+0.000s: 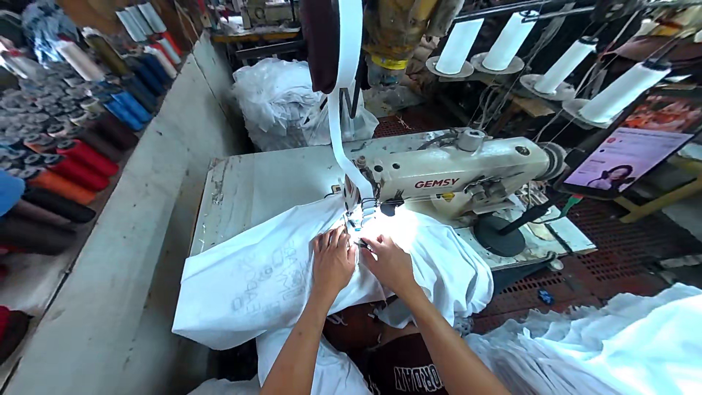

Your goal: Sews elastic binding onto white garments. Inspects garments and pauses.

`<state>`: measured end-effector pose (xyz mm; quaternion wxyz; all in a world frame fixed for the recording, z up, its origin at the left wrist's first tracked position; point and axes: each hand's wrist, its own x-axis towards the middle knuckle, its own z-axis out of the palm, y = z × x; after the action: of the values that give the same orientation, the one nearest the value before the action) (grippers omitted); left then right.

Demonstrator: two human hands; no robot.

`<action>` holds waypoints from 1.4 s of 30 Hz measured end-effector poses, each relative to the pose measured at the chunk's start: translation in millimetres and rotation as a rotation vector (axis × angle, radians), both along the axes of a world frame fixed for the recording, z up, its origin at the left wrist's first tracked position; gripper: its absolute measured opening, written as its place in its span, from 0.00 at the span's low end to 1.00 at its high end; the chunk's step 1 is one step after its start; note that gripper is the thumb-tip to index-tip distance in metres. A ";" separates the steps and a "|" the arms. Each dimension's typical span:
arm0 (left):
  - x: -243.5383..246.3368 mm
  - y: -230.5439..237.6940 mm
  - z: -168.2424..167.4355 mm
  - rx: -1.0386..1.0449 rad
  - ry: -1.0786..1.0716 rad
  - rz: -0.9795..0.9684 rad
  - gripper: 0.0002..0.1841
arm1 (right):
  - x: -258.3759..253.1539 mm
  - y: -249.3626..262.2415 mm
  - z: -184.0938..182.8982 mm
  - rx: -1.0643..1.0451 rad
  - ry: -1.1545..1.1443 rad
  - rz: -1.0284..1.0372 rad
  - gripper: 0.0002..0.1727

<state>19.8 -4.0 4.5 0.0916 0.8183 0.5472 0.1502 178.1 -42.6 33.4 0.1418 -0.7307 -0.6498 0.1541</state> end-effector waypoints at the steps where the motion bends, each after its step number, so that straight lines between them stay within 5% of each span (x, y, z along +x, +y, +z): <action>1: 0.0 -0.1 0.0 0.000 0.000 0.001 0.24 | 0.2 0.7 -1.7 0.014 -0.007 0.008 0.22; 24: 1.4 0.8 0.9 -0.002 -0.011 0.004 0.24 | -3.1 2.2 -23.2 0.269 -0.005 -0.008 0.17; 35: 1.9 -0.2 1.2 0.002 -0.010 0.014 0.24 | -1.0 12.2 1.6 -0.031 0.044 0.017 0.19; 42: 1.1 -0.9 1.2 0.008 -0.011 0.002 0.25 | 22.0 -16.1 -16.8 0.159 0.075 0.019 0.20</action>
<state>20.9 -4.9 5.7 0.0913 0.8174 0.5467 0.1568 200.0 -58.8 16.6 0.2221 -0.7045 -0.6612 0.1309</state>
